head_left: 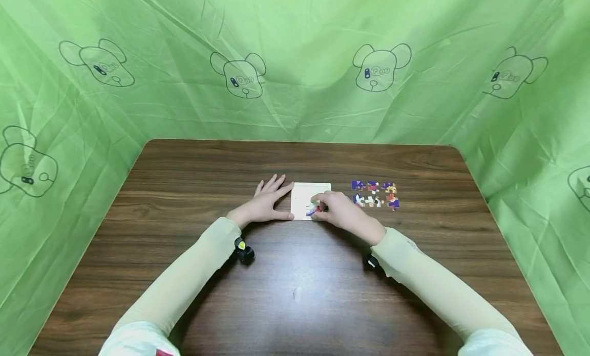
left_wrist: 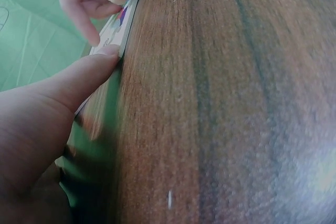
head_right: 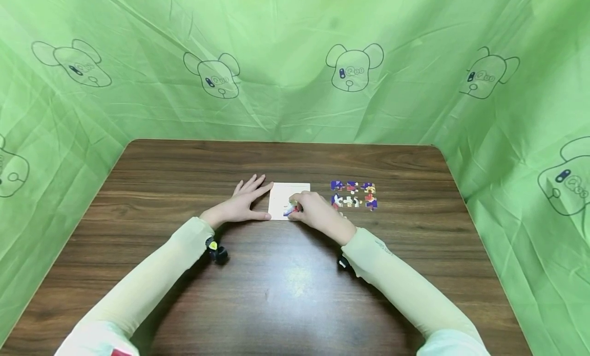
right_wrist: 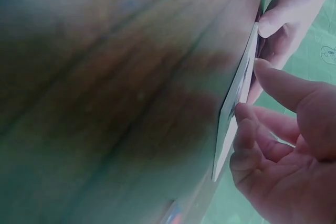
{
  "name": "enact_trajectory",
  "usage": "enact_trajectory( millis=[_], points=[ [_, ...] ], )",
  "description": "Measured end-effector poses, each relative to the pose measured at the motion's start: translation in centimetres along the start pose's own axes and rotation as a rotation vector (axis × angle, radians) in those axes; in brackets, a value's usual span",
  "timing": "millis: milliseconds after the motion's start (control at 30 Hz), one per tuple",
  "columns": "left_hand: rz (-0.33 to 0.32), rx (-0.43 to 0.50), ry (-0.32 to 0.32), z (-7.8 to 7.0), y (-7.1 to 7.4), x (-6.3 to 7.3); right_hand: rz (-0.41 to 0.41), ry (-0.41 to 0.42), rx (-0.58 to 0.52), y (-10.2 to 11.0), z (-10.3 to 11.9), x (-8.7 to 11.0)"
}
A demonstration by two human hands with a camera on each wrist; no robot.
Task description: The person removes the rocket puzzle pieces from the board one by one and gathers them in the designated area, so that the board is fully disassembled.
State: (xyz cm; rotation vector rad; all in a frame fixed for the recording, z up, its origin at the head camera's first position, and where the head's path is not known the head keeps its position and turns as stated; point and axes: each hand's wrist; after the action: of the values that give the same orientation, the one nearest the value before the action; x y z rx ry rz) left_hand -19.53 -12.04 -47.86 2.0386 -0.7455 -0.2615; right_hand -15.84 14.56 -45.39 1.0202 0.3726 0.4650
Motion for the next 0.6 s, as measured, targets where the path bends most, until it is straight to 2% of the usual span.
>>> enact_trajectory(
  millis=[233,467,600],
  points=[
    [0.006,-0.008,0.007,0.0,0.0,0.0,0.045,-0.050,0.017,0.3,0.7,-0.6],
    [-0.001,-0.009,0.005,0.0,-0.1,-0.1,0.062,-0.044,0.036,0.3,1.1,-0.9],
    [-0.003,-0.004,0.003,0.0,-0.1,0.0,0.075,-0.068,0.035,0.2,1.2,-1.0]
  ],
)
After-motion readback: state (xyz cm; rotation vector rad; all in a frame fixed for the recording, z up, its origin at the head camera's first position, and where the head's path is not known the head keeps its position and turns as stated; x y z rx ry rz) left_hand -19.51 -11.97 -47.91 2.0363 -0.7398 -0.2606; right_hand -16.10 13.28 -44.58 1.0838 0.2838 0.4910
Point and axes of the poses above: each hand's wrist, its own x-axis away from the middle knuckle, its own y-axis out of the back of the hand, z = x × y, and after that the axes turned 4 degrees about -z, right-handed
